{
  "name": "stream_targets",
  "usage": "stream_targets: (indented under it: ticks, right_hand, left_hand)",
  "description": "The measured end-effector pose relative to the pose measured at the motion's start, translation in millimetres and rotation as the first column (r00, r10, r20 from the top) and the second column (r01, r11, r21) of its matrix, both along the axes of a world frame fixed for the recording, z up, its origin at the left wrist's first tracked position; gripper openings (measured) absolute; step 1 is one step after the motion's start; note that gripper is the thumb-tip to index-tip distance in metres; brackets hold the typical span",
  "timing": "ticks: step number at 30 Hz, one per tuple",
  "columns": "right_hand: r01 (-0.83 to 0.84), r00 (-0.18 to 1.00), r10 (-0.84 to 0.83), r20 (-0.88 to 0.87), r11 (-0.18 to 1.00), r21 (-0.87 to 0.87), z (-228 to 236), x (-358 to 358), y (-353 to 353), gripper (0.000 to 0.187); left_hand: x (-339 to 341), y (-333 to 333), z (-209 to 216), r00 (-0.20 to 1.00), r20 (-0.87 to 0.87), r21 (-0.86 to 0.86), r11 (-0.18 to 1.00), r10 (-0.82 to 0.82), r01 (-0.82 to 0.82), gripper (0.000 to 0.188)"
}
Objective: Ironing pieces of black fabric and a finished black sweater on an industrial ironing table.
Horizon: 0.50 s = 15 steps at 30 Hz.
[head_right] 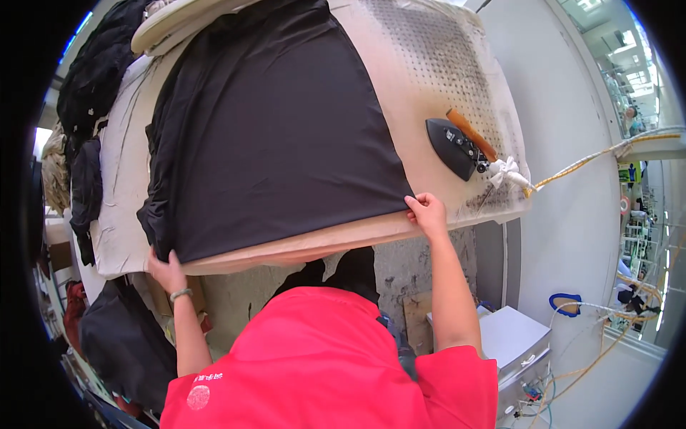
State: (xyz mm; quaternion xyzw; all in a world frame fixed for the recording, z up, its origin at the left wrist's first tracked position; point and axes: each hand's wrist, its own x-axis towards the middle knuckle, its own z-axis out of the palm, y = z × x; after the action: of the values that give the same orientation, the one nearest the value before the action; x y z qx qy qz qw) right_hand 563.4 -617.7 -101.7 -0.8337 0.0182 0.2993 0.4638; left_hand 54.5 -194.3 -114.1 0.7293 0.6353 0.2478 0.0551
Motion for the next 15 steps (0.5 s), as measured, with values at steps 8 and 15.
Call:
stream_targets:
  ticks: [8, 15]
  right_hand:
    - [0.002, 0.996, 0.005, -0.085, 0.996, 0.09, 4, -8, 2, 0.033]
    - [-0.156, 0.986, 0.157, 0.056, 0.987, -0.03, -4, -6, -5, 0.032]
  left_hand:
    - [281, -187, 43, 0.211, -0.11, -0.188, 0.229, -0.971, 0.955, 0.052]
    - [317, -185, 56, -0.212, -0.26, -0.367, -0.107, -0.942, 0.924, 0.013]
